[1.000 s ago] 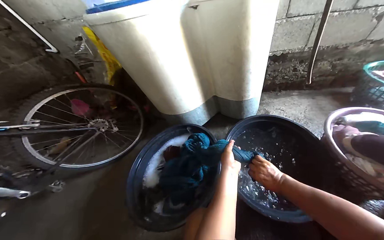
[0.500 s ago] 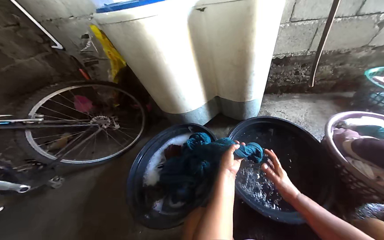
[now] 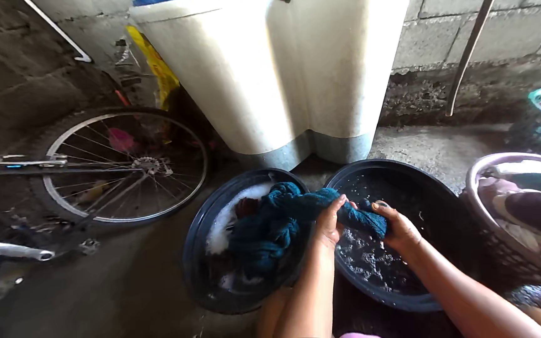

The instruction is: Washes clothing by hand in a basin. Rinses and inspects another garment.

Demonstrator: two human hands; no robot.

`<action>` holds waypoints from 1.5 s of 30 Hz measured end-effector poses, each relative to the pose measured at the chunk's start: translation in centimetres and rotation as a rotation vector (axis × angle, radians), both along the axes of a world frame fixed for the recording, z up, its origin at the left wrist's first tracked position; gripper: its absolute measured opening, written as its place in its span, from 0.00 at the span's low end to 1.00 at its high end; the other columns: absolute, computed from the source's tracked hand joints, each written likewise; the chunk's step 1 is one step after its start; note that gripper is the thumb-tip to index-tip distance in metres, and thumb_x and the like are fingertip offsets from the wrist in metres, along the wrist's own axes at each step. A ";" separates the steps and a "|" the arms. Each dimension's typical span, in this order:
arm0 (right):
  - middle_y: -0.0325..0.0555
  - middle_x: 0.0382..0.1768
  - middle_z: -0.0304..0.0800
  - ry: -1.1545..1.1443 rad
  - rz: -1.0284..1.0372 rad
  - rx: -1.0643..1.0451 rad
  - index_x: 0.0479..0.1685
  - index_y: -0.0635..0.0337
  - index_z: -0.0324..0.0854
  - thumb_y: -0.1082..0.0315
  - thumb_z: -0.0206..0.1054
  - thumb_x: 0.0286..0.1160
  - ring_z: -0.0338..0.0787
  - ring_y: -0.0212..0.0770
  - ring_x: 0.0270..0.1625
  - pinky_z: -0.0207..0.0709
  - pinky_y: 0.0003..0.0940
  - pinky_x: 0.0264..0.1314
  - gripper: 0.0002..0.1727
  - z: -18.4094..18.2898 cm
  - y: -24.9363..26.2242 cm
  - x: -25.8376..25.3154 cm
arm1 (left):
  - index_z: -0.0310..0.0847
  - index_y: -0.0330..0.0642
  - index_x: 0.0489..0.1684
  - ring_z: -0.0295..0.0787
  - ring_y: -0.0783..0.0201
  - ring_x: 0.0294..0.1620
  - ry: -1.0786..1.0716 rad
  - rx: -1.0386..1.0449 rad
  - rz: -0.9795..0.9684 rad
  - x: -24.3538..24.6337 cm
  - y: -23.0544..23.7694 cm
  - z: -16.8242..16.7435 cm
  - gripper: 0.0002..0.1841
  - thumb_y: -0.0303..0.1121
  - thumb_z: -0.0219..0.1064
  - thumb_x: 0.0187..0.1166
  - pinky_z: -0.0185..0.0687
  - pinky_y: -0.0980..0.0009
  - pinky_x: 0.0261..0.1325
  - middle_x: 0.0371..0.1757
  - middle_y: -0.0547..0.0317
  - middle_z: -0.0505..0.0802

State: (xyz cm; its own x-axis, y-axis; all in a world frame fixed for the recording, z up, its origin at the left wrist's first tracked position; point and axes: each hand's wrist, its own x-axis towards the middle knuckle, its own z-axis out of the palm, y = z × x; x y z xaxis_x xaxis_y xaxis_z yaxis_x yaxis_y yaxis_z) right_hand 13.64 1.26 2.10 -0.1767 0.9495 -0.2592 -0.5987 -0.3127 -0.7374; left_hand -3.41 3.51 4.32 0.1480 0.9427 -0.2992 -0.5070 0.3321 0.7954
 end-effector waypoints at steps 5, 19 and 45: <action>0.35 0.32 0.89 -0.452 0.051 0.335 0.34 0.53 0.81 0.73 0.70 0.61 0.89 0.30 0.35 0.86 0.30 0.40 0.06 3.4 0.1 0.1 | 0.78 0.34 0.52 0.93 0.61 0.47 -0.016 0.019 -0.011 1.4 0.0 -0.4 0.17 0.39 0.48 0.95 0.88 0.63 0.54 0.46 0.50 0.95; 0.50 0.30 0.90 -1.535 0.158 1.398 0.25 0.57 0.85 0.67 0.73 0.56 0.93 0.56 0.38 0.85 0.53 0.31 0.04 1.6 -1.0 -2.4 | 0.81 0.33 0.47 0.82 0.72 0.32 0.296 -0.139 -0.063 2.7 -0.3 -1.2 0.14 0.39 0.64 0.87 0.82 0.73 0.42 0.33 0.58 0.86; 0.64 0.82 0.72 -1.633 1.094 0.183 0.86 0.46 0.72 0.35 0.82 0.57 0.66 0.74 0.85 0.63 0.76 0.79 0.52 -13.5 -9.1 6.7 | 0.79 0.20 0.65 0.69 0.30 0.83 1.973 -0.347 -0.409 -23.4 -3.0 6.9 0.37 0.53 0.74 0.75 0.60 0.34 0.84 0.75 0.22 0.79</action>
